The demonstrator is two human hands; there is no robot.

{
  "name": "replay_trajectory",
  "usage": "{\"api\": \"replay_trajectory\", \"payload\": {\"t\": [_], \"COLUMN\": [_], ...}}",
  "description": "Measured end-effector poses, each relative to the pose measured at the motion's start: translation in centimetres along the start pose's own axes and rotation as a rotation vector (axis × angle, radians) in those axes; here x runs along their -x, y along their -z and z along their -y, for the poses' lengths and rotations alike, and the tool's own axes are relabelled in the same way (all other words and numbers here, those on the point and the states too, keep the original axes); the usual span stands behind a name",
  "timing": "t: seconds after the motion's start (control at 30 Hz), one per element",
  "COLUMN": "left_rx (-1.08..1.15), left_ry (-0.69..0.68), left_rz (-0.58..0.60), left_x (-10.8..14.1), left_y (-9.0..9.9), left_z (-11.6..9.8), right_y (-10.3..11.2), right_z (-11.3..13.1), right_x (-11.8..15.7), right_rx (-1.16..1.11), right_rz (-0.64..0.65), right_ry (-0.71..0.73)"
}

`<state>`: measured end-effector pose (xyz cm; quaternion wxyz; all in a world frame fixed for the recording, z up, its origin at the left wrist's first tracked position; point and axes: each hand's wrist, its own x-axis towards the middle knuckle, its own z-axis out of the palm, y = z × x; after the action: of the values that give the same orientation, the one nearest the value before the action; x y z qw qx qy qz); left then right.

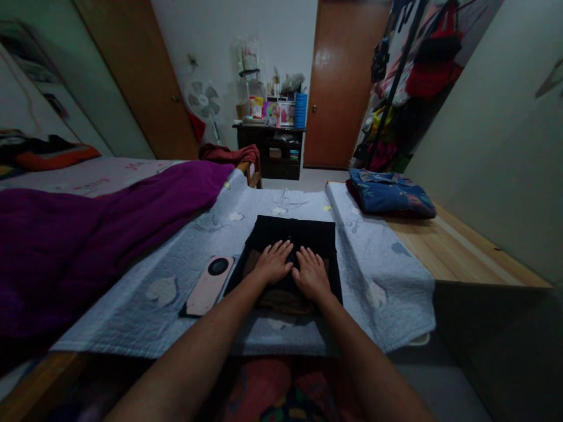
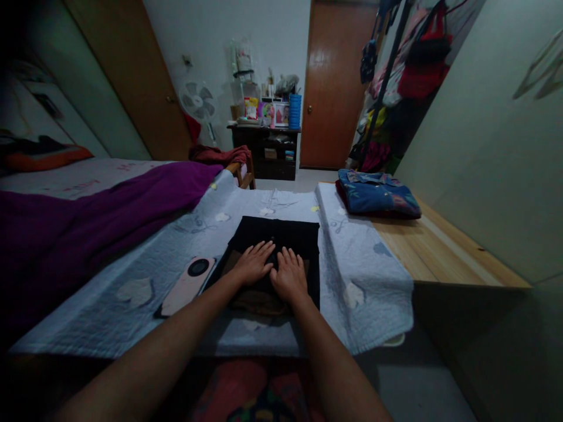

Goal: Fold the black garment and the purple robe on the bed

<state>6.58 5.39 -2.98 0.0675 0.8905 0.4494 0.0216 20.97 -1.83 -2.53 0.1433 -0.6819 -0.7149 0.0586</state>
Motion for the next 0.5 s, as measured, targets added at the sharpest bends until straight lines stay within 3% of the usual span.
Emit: {"api": "replay_trajectory", "payload": {"t": [0.5], "left_rx": [-0.004], "left_ry": [-0.006], "left_rz": [-0.045], "left_x": [0.07], "left_y": [-0.57], "left_z": [0.29], "right_y": [-0.39], "right_z": [-0.10], "right_x": [0.06], "right_rx": [0.019], "right_rz": [-0.033], "right_ry": [0.013]}}
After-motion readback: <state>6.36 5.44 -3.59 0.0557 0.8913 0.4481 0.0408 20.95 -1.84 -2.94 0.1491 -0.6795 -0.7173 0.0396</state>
